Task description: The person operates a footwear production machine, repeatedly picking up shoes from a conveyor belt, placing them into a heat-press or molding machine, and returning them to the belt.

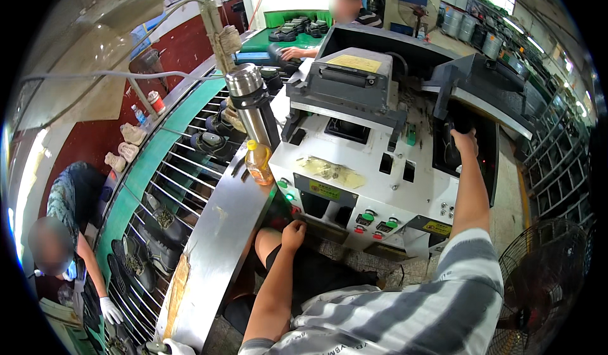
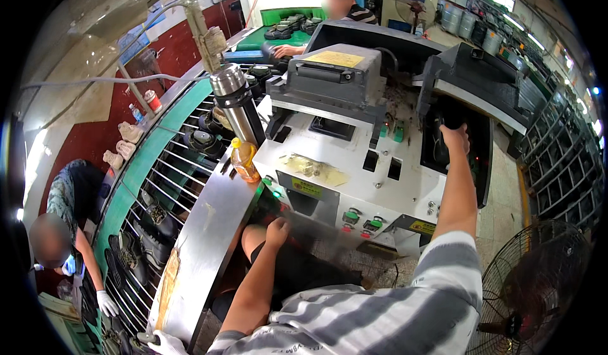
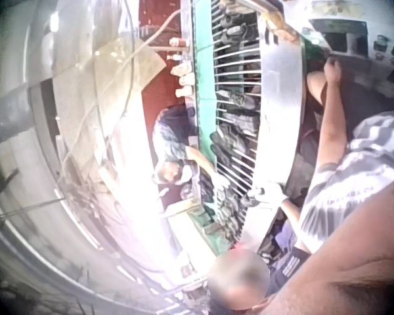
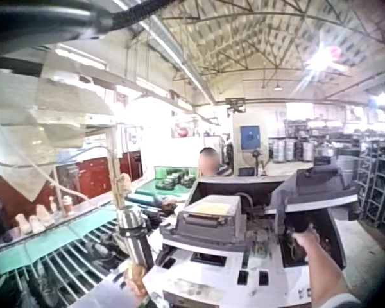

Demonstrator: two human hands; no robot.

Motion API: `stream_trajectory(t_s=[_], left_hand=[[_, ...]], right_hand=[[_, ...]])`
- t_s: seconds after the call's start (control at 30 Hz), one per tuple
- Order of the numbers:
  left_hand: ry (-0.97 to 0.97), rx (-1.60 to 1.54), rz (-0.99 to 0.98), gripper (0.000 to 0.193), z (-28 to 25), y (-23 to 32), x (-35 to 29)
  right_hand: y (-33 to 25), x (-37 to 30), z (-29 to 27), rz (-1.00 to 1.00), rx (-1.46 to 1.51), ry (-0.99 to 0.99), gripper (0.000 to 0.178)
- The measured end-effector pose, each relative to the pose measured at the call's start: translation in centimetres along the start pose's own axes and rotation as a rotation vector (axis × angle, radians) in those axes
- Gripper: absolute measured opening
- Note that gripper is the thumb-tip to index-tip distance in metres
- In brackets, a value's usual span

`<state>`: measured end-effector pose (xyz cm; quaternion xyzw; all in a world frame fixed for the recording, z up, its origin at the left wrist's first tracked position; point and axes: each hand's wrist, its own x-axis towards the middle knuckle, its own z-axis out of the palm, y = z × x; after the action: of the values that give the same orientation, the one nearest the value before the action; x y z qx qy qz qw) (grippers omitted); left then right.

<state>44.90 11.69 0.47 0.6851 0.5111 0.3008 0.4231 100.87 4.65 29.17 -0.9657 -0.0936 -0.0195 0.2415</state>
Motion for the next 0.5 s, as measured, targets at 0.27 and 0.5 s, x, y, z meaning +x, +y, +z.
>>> stream_trajectory(t_s=[0.27, 0.5], left_hand=[[-0.006, 0.081, 0.052, 0.023, -0.2, 0.5, -0.7], [-0.195, -0.906, -0.266, 0.021, 0.2, -3.3, 0.1]], right_hand=[[7.8, -9.2, 0.7, -0.243, 0.244, 0.563, 0.094], [16.1, -11.4, 5.9, -0.418, 1.036, 0.402, 0.062]])
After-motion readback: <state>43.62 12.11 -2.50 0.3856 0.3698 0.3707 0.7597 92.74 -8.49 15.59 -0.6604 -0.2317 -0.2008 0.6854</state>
